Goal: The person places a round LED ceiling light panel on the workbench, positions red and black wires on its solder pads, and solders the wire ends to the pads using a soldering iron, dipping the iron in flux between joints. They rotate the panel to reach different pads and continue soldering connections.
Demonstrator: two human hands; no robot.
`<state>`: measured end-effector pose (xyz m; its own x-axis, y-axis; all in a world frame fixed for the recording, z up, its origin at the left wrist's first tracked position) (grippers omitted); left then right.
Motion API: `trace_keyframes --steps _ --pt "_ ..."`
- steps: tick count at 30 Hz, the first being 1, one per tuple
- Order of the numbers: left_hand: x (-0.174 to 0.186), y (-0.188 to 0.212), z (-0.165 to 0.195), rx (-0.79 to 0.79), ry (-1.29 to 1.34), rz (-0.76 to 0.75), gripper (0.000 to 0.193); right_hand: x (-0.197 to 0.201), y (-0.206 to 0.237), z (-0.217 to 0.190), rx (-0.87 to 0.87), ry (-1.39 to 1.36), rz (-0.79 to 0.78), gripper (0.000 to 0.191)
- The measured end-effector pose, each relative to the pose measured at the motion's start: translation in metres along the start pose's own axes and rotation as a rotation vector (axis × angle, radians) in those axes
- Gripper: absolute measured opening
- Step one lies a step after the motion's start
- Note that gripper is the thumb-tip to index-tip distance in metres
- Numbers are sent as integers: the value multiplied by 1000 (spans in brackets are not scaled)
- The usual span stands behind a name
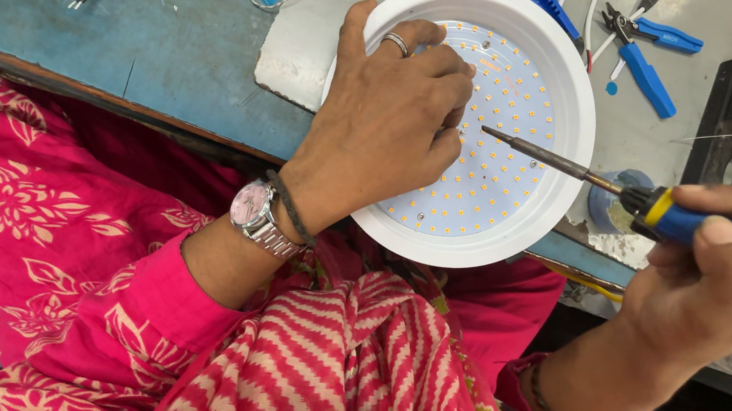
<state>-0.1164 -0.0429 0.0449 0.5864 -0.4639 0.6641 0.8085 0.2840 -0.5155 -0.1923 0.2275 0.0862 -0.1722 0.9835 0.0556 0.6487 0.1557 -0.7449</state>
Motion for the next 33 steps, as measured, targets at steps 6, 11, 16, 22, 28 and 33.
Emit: trace_keyframes --steps 6,11,16,22,28,33 --pt "0 0 0 4 -7 -18 12 16 15 8 -30 -80 166 20" --pt "-1 0 0 -3 -14 -29 14 6 27 10 -74 1 151 25" --pt "2 2 -2 -40 -3 -43 9 8 37 14 -94 -42 147 28" --pt "3 3 -2 -41 19 -78 8 37 46 16 -1 -66 327 28" --pt "1 3 1 1 -24 -72 10 28 52 13 -41 -71 259 26" --pt "2 3 3 -4 -37 -65 10 16 40 4 -22 -47 259 26"
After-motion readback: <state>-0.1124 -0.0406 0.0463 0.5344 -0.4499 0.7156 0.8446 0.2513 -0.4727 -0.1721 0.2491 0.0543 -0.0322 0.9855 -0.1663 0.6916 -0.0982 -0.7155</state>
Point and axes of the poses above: each hand's wrist, its own y-axis away from the middle knuckle, its own x-axis out of the back of the hand, z = x × y, the point moved 4 cm from there along -y, towards the middle knuckle, and after that the axes turned 12 degrees about x, right-handed, at the moved point
